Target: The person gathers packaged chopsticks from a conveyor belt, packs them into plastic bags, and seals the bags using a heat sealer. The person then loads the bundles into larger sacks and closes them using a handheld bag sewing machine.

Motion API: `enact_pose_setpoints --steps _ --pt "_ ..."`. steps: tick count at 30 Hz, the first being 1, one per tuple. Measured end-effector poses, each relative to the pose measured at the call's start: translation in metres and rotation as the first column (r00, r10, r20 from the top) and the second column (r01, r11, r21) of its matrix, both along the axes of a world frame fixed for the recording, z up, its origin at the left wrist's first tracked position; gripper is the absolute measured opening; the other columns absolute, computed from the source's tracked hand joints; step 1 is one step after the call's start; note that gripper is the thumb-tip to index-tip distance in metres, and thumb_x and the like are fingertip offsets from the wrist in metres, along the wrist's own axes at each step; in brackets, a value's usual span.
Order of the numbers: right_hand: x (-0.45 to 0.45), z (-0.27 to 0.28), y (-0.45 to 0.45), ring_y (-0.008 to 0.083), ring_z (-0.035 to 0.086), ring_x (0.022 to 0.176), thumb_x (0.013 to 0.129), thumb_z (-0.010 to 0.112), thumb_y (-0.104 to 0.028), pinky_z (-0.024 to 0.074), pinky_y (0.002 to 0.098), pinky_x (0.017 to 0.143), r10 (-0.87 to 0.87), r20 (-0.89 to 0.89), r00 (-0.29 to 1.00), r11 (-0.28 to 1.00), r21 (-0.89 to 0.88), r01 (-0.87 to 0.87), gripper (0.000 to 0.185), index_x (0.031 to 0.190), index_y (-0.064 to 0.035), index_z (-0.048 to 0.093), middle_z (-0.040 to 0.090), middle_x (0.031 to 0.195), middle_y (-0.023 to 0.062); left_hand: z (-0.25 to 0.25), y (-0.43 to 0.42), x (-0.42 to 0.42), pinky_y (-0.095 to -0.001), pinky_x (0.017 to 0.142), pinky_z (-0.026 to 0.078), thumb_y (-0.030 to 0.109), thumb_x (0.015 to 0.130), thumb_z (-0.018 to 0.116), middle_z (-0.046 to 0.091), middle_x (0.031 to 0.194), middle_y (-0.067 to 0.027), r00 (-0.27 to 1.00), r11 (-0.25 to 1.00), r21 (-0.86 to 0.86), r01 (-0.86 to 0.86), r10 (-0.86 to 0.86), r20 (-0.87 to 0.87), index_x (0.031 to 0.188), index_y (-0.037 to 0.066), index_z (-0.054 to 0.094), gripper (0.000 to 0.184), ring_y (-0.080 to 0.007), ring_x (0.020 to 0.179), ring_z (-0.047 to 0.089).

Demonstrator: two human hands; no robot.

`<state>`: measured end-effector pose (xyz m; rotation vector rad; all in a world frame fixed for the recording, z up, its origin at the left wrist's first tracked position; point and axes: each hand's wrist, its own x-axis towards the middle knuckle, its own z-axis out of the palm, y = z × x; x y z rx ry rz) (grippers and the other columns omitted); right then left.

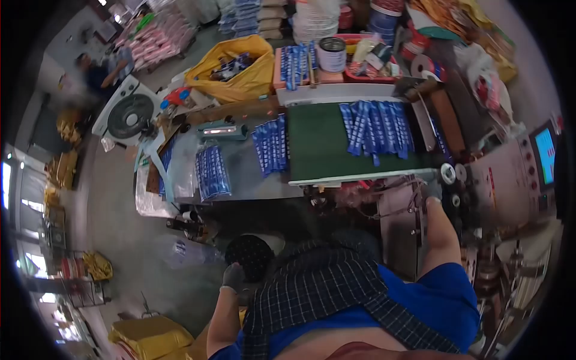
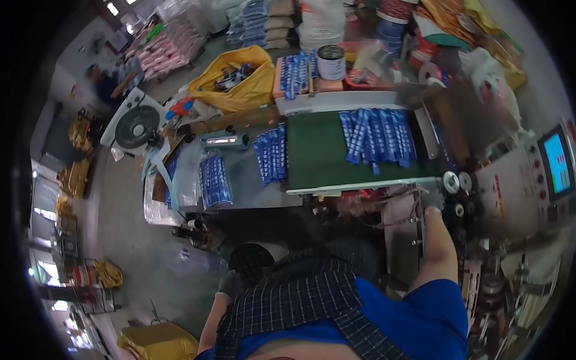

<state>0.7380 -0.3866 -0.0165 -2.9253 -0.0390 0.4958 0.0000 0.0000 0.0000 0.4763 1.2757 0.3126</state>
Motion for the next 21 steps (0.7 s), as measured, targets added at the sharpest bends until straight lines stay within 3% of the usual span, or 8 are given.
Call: enact_pose_setpoints --steps 2,4,5,6,7,11,16,21 --pt "-0.035 0.013 0.009 0.0408 0.056 0.109 0.079 0.062 -0.034 0.0471 0.0456 0.09 0.138 0.148 0.979 0.981 0.116 -0.156 0.07 0.136 -0.002 0.037 0.053 0.125 0.0253 0.022 -0.082 -0.014 -0.0354 0.07 0.052 0.031 0.088 0.06 0.063 0.102 -0.0066 0.664 0.629 0.327 0.705 -0.426 -0.614 0.11 0.017 0.058 0.027 -0.0201 0.083 0.061" --pt "-0.133 0.03 0.187 0.0408 0.052 0.114 0.08 0.062 -0.032 0.0435 0.0452 0.095 0.224 -0.049 0.973 0.929 0.312 -0.198 0.068 0.135 -0.0003 0.038 0.047 0.131 0.0271 0.024 -0.022 -0.06 -0.0354 0.071 0.051 0.03 0.088 0.06 0.063 0.103 -0.007 0.664 0.656 0.299 0.693 -0.419 -0.62 0.111 0.016 0.058 0.027 -0.0206 0.085 0.061" --pt "-0.141 -0.032 0.221 0.0412 0.046 0.12 0.082 0.061 -0.033 0.0387 0.0442 0.1 0.503 0.228 0.833 0.774 0.309 -0.552 0.069 0.136 0.0007 0.037 0.042 0.134 0.0278 0.023 -0.009 -0.051 -0.0354 0.072 0.051 0.029 0.088 0.059 0.063 0.104 -0.0074 0.702 0.641 0.374 0.67 -0.384 -0.6 0.112 0.015 0.058 0.027 -0.021 0.086 0.061" --pt "-0.161 -0.015 0.294 0.0412 0.042 0.123 0.083 0.062 -0.038 0.0362 0.0426 0.103 0.509 0.136 0.85 0.686 0.532 -0.496 0.073 0.136 0.0033 0.035 0.042 0.133 0.0274 0.022 0.024 -0.034 -0.0354 0.073 0.051 0.029 0.089 0.059 0.062 0.105 -0.0077 0.74 0.607 0.467 0.643 -0.336 -0.583 0.113 0.015 0.057 0.028 -0.0215 0.087 0.061" --pt "-0.181 -0.049 0.333 0.0412 0.042 0.124 0.083 0.062 -0.042 0.0358 0.0423 0.103 0.745 0.363 0.559 0.445 0.353 -0.823 0.078 0.138 0.0051 0.032 0.042 0.134 0.0273 0.025 0.042 -0.026 -0.0354 0.074 0.05 0.028 0.089 0.059 0.062 0.106 -0.0081 0.768 0.579 0.529 0.62 -0.308 -0.562 0.114 0.014 0.057 0.028 -0.0219 0.088 0.06" --pt "-0.228 0.036 0.511 0.0428 0.037 0.129 0.083 0.057 -0.052 0.0336 0.0437 0.105 0.747 -0.086 0.659 0.518 0.697 -0.496 0.088 0.141 0.0057 0.025 0.033 0.14 0.0305 0.025 0.128 -0.004 -0.0355 0.079 0.049 0.025 0.089 0.058 0.061 0.109 -0.0095 0.848 0.424 0.734 0.53 -0.269 -0.457 0.117 0.011 0.055 0.03 -0.0238 0.093 0.059" --pt "-0.2 -0.059 0.637 0.0437 0.028 0.134 0.079 0.057 -0.059 0.0305 0.0461 0.107 0.421 -0.1 0.901 0.831 0.442 -0.339 0.101 0.142 0.0083 0.018 0.026 0.143 0.0333 -0.002 0.206 0.022 -0.0355 0.084 0.047 0.021 0.09 0.056 0.059 0.114 -0.0113 0.906 0.222 0.904 0.365 -0.309 -0.29 0.12 0.008 0.053 0.033 -0.0261 0.1 0.058" --pt "-0.166 -0.085 0.676 0.0411 0.054 0.113 0.074 0.062 -0.062 0.0423 0.0389 0.097 0.072 -0.341 0.937 0.898 0.431 0.088 0.101 0.139 0.0066 0.028 0.053 0.122 0.0314 -0.026 0.216 -0.008 -0.0356 0.09 0.045 0.017 0.091 0.055 0.058 0.118 -0.0132 0.922 0.094 0.989 0.111 -0.38 -0.067 0.124 0.004 0.051 0.036 -0.0284 0.106 0.056"
